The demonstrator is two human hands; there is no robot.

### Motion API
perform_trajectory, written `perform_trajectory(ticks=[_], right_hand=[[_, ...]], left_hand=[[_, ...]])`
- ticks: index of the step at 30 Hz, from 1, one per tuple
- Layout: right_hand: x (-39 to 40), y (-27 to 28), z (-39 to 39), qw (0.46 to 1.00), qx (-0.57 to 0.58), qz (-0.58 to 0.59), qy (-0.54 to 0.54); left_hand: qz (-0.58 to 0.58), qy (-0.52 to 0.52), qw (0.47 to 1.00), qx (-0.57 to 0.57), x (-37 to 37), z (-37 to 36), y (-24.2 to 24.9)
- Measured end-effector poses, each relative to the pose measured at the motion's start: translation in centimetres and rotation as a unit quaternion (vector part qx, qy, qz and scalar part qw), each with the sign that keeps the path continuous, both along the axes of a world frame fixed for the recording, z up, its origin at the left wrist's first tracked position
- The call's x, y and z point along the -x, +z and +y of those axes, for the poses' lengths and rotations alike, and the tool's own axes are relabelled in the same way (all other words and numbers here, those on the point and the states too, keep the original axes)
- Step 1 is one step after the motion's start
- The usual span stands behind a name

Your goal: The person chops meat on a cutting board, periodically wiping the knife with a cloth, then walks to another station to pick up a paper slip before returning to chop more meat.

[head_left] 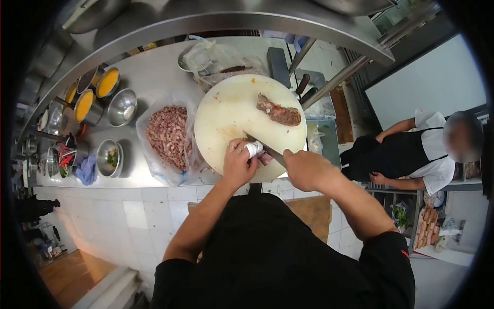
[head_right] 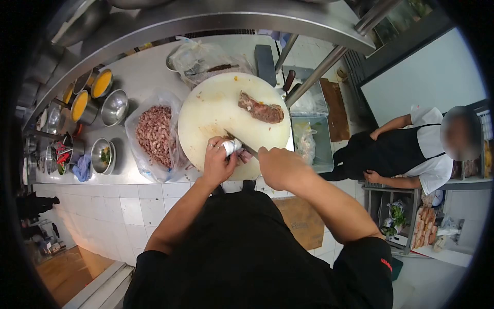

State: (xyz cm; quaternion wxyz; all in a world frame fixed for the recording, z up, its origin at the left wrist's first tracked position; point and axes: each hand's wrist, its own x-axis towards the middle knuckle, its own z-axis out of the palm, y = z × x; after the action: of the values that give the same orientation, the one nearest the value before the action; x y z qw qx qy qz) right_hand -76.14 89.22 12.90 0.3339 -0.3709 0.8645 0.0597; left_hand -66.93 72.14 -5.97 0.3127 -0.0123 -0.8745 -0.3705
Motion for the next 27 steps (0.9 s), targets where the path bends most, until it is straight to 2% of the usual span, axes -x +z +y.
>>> perform_trajectory(ticks=[2,4,5,7,10,14,17,20,23,27], right_hand=[[-0.3,-3.8,0.7,0.999,0.016,0.014,-0.027],[0.5,-5.3,1.2,0.997,0.044,0.042,-0.052],[1.7,-5.1,1.5,0.997,0.061,0.025,-0.029],[2.5,-4.4,1.9,0.997,0.081,0.017,-0.006],[1.1,-2.1,1.8,0.995,0.083,0.056,0.016],[-0.6,-0.1,0.5,0.994,0.039,0.100,-0.005],[0.0,-0.5,0.4,0.995,0.011,0.095,0.002],[0.2,-1.3,0.5,0.997,-0.012,0.079,0.011],[0.7,-2.0,0.7,0.998,-0.008,0.061,-0.002],[1.2,-5.2,1.0,0.996,0.036,0.073,-0.028]], left_hand=[[-0.011,-0.003,1.000,-0.005,-0.1,0.1,0.0],[0.002,-0.008,1.000,0.003,-0.2,-0.2,-0.2],[0.005,-0.009,1.000,0.005,-0.5,-0.2,-0.1],[0.002,0.026,0.994,-0.109,-0.6,-0.3,0.2],[-0.005,0.097,0.990,-0.104,-1.2,-1.4,0.3],[-0.012,0.063,0.994,-0.092,-0.4,-1.7,0.8],[0.045,0.044,0.996,-0.056,1.2,-1.0,1.1],[-0.032,0.030,0.999,0.029,1.9,-0.8,0.9],[-0.093,0.013,0.995,-0.039,1.9,-0.5,0.5],[-0.128,0.017,0.990,-0.046,2.1,-0.6,-0.2]])
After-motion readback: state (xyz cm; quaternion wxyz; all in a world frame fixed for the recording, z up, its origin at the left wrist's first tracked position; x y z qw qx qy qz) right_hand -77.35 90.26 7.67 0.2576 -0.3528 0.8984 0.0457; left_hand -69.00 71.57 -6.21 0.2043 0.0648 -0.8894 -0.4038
